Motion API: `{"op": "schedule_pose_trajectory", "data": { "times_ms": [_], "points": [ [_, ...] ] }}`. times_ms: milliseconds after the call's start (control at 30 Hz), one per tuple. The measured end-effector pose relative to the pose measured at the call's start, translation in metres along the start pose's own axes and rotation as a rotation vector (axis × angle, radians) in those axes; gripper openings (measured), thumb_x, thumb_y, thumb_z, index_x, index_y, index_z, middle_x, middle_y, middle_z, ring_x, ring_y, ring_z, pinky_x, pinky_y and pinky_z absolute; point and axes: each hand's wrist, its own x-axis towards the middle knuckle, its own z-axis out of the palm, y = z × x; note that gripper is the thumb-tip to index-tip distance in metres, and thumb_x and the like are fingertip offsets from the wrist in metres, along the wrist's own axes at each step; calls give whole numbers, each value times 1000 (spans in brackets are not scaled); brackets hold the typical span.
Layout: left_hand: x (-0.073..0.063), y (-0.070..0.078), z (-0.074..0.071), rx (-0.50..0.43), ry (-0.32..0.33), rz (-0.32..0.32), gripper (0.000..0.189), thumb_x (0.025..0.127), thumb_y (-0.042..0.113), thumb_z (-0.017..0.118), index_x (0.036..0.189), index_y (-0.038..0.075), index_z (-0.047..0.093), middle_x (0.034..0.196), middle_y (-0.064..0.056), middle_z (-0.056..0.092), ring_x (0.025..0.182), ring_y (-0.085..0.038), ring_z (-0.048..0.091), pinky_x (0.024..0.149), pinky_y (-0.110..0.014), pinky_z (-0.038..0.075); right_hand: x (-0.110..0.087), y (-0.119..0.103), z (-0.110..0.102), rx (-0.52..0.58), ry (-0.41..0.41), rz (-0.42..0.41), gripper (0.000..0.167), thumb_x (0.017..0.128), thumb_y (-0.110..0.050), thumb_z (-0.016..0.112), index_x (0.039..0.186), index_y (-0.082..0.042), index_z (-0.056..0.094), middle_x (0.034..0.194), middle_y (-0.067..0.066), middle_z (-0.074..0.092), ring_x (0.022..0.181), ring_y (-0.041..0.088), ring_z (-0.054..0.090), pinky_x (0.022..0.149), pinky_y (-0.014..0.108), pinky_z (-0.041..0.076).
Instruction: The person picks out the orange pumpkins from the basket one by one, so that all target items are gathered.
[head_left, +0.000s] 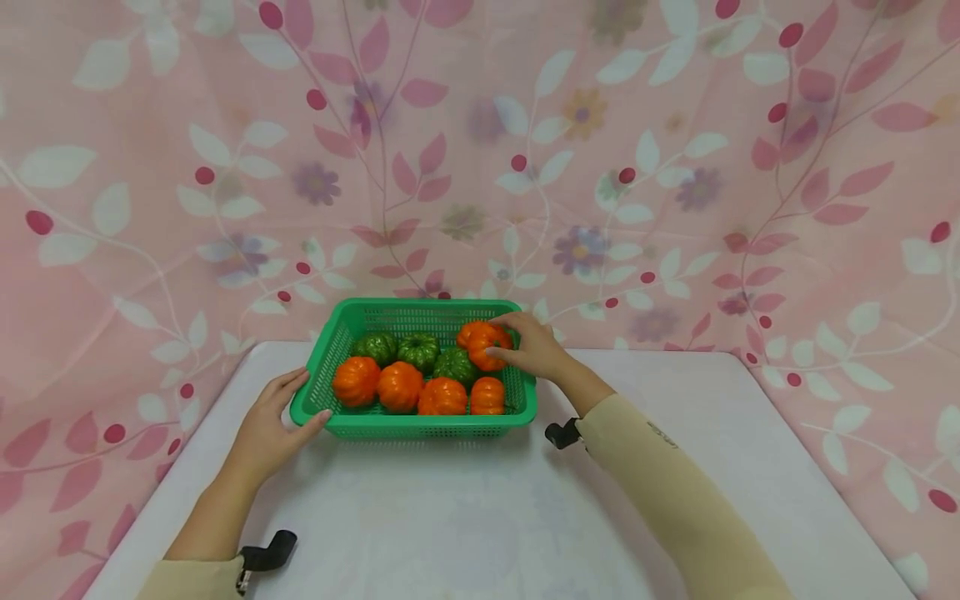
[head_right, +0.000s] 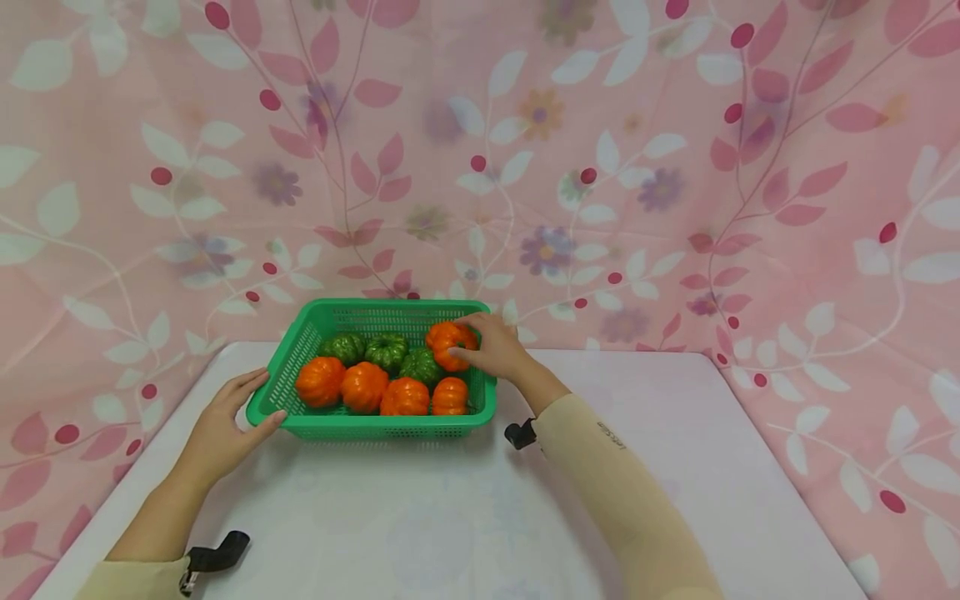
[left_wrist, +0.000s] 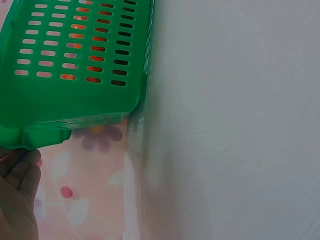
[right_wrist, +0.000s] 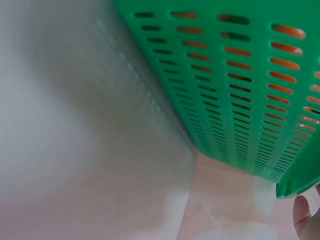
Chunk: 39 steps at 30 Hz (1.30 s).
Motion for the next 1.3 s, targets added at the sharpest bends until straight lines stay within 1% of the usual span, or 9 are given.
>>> {"op": "schedule_pose_trajectory", "data": {
  "times_ms": [167,267,500,633,733,867,967,1100,1300],
  "points": [
    [-1,0,0,5,-5,1,75,85,33,80,143,-4,50,146,-20,46,132,-45,43,101,-71,37,3,2,-1,-19,-42,7,59,92,-42,72,144,-19,54,146,6,51,134,29,45,105,64,27],
    [-1,0,0,13,-4,-2,75,85,33,80,143,-5,50,146,-20,46,132,-45,43,101,-71,37,5,4,-2,-23,-60,7,58,93,-40,71,145,-20,53,144,5,53,131,29,48,104,64,27],
    [0,-2,1,21,0,7,76,85,32,80,143,-5,49,145,-20,46,132,-46,43,101,-70,37,2,2,-7,20,-56,16,52,94,-40,70,140,-20,58,135,4,59,120,26,53,105,64,28],
    [0,-1,1,16,4,10,75,85,33,80,143,-5,50,145,-20,46,132,-46,43,101,-71,37,-1,-2,-11,34,-51,2,50,94,-40,69,138,-18,59,131,5,61,118,26,55,105,61,32],
    [0,-1,1,14,5,6,75,85,33,80,143,-5,49,145,-20,46,132,-45,43,101,-71,37,-3,-6,-17,49,-31,5,50,95,-41,69,138,-17,60,129,6,62,118,26,56,105,55,39],
    [0,-1,1,21,1,-1,76,85,33,80,143,-4,49,146,-20,46,132,-45,43,101,-71,37,-11,-11,-29,89,25,5,50,94,-41,70,137,-16,61,129,9,62,118,29,57,100,51,47],
    [0,-1,1,24,-1,-8,76,85,34,80,144,-4,49,146,-20,46,132,-45,43,101,-71,37,-18,-12,-40,101,67,-6,51,94,-40,71,137,-15,61,130,9,61,116,31,57,98,52,48],
    [-1,1,0,27,-1,-8,76,85,35,80,143,-4,50,145,-20,46,132,-45,43,100,-71,38,-32,-10,-54,100,108,2,51,93,-39,72,136,-16,60,131,5,61,115,27,56,97,50,49],
    [-2,3,-1,33,-7,-12,76,84,35,80,143,-4,50,145,-20,47,132,-45,44,100,-71,38,-56,5,-74,120,157,67,52,91,-38,75,135,-15,61,131,6,60,117,29,54,97,52,49]
  ]
}}
